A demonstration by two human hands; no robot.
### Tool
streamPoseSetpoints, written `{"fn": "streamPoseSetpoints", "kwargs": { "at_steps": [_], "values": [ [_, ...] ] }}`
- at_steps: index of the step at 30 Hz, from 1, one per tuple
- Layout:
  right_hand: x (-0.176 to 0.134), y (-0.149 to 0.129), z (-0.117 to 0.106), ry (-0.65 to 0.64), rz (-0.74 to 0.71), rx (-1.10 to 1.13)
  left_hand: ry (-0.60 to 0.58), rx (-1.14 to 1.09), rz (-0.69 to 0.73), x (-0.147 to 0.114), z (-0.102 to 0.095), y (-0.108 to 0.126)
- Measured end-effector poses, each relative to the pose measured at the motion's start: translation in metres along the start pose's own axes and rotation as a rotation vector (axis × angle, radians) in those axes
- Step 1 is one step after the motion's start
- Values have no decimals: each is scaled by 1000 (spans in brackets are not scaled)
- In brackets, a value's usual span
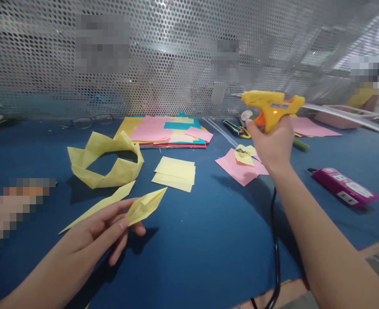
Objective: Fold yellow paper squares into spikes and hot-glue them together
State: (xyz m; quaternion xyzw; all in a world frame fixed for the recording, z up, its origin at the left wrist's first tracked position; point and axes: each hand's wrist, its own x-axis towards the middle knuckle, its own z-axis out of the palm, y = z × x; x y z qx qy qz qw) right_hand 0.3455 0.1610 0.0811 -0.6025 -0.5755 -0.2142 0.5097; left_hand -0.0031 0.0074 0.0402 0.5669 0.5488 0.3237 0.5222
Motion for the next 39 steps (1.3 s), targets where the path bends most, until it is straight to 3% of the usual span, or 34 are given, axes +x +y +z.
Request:
{"fn": "streamPoseSetpoints", "kwargs": {
  "at_steps": [6, 11, 18, 24, 39],
  "values": [
    [-32, -63, -7, -89, -261, 223, -62, -35, -10, -4, -2, 3],
    [-48, -90, -16, -142, -482, 440, -78, -55, -14, -2, -1, 3],
    [-56, -101, -22, -280, -694, 550, -92, -81, -23, -1, 1, 1],
    [-61, -111, -26, -307, -848, 543, -99, -98, -19, -3, 1, 3],
    [-61, -112, -25, -354, -938, 547, -46, -123, -28, -4, 1, 2]
  ]
}}
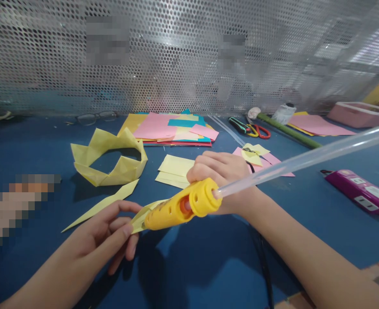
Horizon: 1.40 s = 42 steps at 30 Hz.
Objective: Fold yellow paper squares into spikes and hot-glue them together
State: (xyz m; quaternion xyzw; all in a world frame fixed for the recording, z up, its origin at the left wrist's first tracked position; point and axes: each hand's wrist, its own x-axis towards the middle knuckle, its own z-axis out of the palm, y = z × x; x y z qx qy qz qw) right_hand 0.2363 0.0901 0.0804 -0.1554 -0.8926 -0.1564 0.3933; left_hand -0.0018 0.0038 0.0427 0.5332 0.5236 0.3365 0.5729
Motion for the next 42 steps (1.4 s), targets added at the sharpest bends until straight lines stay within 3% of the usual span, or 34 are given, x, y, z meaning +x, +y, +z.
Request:
{"fn": "streamPoseSetpoints", "kwargs": {
  "at_steps": [8, 17, 42],
  "values": [
    [0, -1, -2, -26, -15, -26, 44, -4, 0, -1, 1, 2],
    [1, 1, -4, -40, -34, -49, -44, 9, -9, 0, 0, 2],
    [-5, -2, -5, 33, -44, -189, -15, -2, -24, -1, 3, 1]
  ]
}}
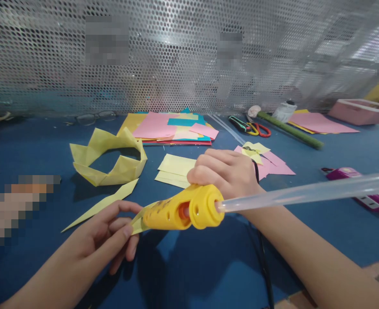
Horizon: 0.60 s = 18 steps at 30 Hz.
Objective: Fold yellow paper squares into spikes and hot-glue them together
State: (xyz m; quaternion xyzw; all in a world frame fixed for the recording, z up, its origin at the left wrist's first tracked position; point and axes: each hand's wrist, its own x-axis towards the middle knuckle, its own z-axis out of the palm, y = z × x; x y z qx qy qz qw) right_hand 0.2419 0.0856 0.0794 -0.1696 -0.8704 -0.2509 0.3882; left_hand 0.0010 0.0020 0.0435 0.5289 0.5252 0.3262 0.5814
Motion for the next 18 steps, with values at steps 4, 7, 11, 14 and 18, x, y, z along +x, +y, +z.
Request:
{"fn": "streamPoseSetpoints", "kwargs": {
  "at_steps": [4, 7, 11, 14, 18],
  "values": [
    [0, -3, -4, -49, -17, 30, 29, -4, -10, -3, 3, 6],
    [1, -3, -6, -61, -15, 30, 40, -9, -17, -3, 3, 6],
    [0, -2, -5, -17, -18, -9, 37, -8, -16, -2, 3, 4],
    [-1, -2, -5, -5, -23, -21, 62, -7, -15, -3, 5, 6],
    [0, -4, -4, -26, -36, -20, 71, 0, -10, -6, 6, 9]
  ]
}}
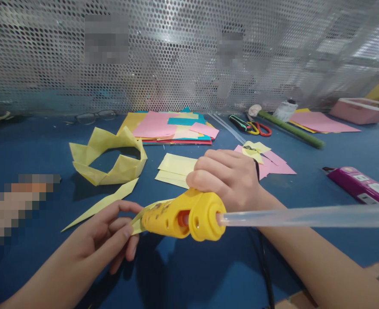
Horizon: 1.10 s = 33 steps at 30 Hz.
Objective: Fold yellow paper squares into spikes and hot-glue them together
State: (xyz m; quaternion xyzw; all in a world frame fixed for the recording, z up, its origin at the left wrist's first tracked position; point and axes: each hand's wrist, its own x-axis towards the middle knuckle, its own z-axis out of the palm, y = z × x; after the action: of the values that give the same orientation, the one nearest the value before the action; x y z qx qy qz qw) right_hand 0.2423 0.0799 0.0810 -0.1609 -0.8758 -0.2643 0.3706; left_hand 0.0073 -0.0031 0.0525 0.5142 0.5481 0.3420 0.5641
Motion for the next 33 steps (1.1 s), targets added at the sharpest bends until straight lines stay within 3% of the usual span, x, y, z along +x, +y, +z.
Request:
{"fn": "streamPoseSetpoints", "kwargs": {
  "at_steps": [9, 25, 33],
  "values": [
    [-3, -3, -3, -33, 18, -3, -102, 32, 22, 8, -8, -12],
    [-2, -2, 1, -19, -5, -35, 5, 14, 34, 10, -9, -12],
    [-2, 1, -6, -40, -9, -47, -53, 42, 36, 8, -9, -13]
  ]
}}
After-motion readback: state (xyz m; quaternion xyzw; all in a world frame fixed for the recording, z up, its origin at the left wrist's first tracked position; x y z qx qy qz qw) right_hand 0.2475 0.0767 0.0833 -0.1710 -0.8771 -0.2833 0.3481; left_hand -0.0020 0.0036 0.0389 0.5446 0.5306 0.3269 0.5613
